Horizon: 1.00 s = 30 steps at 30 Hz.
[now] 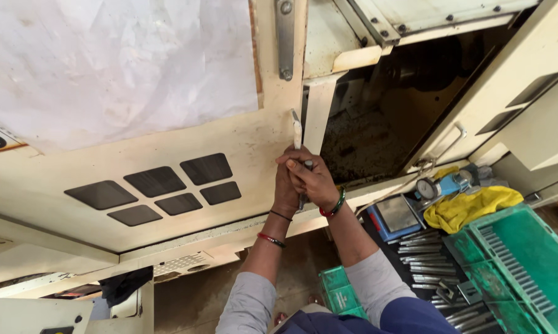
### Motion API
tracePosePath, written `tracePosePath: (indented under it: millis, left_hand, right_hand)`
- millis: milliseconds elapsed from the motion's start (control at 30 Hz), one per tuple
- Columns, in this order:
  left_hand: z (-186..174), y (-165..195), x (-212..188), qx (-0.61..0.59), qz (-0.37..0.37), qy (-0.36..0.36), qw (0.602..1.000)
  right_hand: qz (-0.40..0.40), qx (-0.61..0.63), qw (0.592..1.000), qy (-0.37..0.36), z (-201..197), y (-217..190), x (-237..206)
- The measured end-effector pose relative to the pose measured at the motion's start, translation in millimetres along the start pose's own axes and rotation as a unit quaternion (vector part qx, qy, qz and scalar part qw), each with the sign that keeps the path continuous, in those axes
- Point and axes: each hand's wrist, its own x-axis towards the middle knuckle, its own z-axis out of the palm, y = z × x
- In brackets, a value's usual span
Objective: The person opens a machine door, removes a cylindrical metal part from the machine, measures it with a dial caliper, wipes it with a yellow cloth, and places it in a green bin. The person repeats this process with multiple metal parts, measuring and wiping each one before placing them in the bin.
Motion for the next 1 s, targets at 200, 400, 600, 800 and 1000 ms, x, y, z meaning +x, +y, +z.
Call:
tracePosePath:
  millis: [200, 400, 600, 800, 1000]
  left_hand:
    - [-10.8, -10.2, -3.4, 0.239, 0.160, 0.007, 0.958]
    - [-14.3, -13.6, -1.4, 0.265, 0.181, -0.003, 0.947]
    - [-13.0, -21.0, 2.6, 0.031, 0.036, -0.016, 0.999]
    - [-14.3, -24.0, 3.7, 0.064, 0.061, -0.023, 0.996]
    - [-13.5, -24.0, 1.2, 0.090, 0.090, -0.020, 0.992]
  right_hand:
    - [0.002, 0.017, 0.999, 0.031, 3.3, 4.5, -1.5]
    - [0.000, 0.026, 0.999, 0.032, 3.6, 6.1, -1.5]
    - [-0.011, 0.024, 0.999, 0.023, 4.4, 3.7, -2.2]
    - [-0.026, -0.004, 0.999, 0.047, 9.8, 5.3, -3.4]
    - [-0.020, 0.004, 0.999, 0.039, 9.3, 3.9, -2.8]
